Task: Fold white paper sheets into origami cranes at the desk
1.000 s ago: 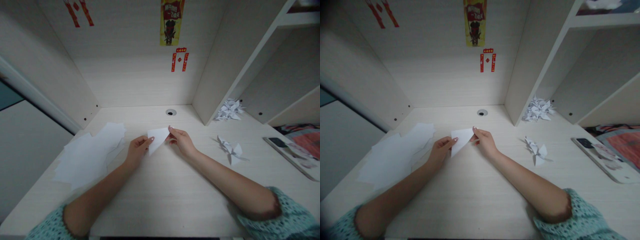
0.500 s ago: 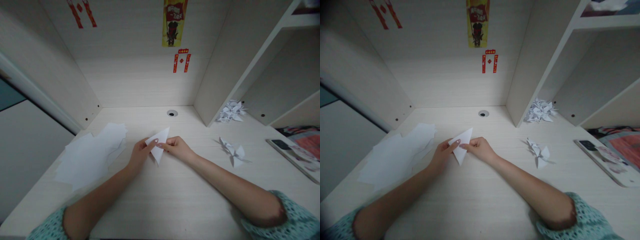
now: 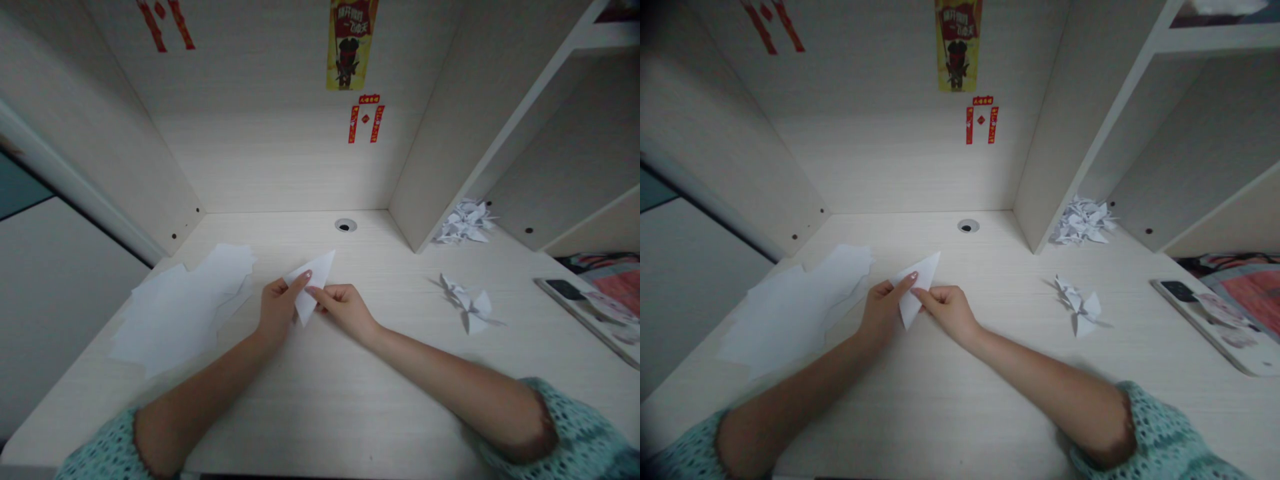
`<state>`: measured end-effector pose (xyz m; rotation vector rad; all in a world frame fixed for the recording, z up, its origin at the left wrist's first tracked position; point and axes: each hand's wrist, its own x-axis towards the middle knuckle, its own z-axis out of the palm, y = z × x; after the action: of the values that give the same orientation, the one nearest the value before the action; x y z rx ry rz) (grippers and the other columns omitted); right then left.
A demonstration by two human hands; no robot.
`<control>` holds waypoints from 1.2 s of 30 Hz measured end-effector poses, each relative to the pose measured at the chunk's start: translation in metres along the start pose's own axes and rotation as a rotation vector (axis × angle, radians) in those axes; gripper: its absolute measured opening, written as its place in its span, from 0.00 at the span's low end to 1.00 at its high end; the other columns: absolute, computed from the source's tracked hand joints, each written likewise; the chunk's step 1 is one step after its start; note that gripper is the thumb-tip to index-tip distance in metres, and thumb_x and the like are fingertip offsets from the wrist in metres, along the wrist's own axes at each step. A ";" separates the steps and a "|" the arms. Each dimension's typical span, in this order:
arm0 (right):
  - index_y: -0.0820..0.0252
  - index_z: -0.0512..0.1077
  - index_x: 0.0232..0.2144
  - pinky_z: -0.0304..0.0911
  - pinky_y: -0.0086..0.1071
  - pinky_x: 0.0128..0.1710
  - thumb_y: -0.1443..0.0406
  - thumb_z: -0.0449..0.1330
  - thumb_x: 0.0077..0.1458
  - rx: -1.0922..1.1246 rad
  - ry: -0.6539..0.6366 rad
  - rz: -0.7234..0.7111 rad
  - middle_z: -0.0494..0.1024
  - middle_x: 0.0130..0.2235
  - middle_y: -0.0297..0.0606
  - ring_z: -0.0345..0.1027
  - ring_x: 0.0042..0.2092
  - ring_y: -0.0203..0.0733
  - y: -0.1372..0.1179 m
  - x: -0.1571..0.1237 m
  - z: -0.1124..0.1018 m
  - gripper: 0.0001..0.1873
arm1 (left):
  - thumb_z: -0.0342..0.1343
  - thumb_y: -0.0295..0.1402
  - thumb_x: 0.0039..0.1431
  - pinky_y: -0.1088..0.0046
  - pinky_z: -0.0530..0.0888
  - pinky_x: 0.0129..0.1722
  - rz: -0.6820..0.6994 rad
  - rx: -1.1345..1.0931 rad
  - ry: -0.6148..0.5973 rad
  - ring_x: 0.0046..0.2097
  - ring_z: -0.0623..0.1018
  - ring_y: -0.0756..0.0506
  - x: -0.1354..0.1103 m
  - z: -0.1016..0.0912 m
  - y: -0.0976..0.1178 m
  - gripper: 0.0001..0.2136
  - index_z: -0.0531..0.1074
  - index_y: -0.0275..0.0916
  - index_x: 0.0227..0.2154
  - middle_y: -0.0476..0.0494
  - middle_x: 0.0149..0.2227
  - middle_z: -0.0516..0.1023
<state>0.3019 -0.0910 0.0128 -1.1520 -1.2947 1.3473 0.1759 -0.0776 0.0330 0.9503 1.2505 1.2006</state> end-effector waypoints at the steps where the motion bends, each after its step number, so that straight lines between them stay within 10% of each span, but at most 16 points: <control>1: 0.62 0.67 0.13 0.44 0.29 0.23 0.47 0.58 0.47 0.008 -0.004 0.003 0.64 0.16 0.30 0.49 0.21 0.30 0.002 0.000 0.001 0.26 | 0.65 0.45 0.40 0.77 0.57 0.17 0.007 -0.002 0.003 0.18 0.64 0.54 0.000 0.000 0.000 0.18 0.69 0.34 0.15 0.51 0.15 0.68; 36: 0.61 0.77 0.21 0.55 0.29 0.26 0.48 0.58 0.49 -0.110 -0.112 -0.028 0.76 0.22 0.36 0.63 0.23 0.34 0.007 -0.004 0.003 0.23 | 0.65 0.45 0.40 0.77 0.60 0.18 0.000 -0.134 0.059 0.19 0.66 0.53 0.013 -0.005 0.000 0.17 0.69 0.35 0.19 0.50 0.17 0.69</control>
<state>0.2994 -0.0957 0.0061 -1.1417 -1.4763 1.3502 0.1703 -0.0651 0.0303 0.8216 1.2007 1.3033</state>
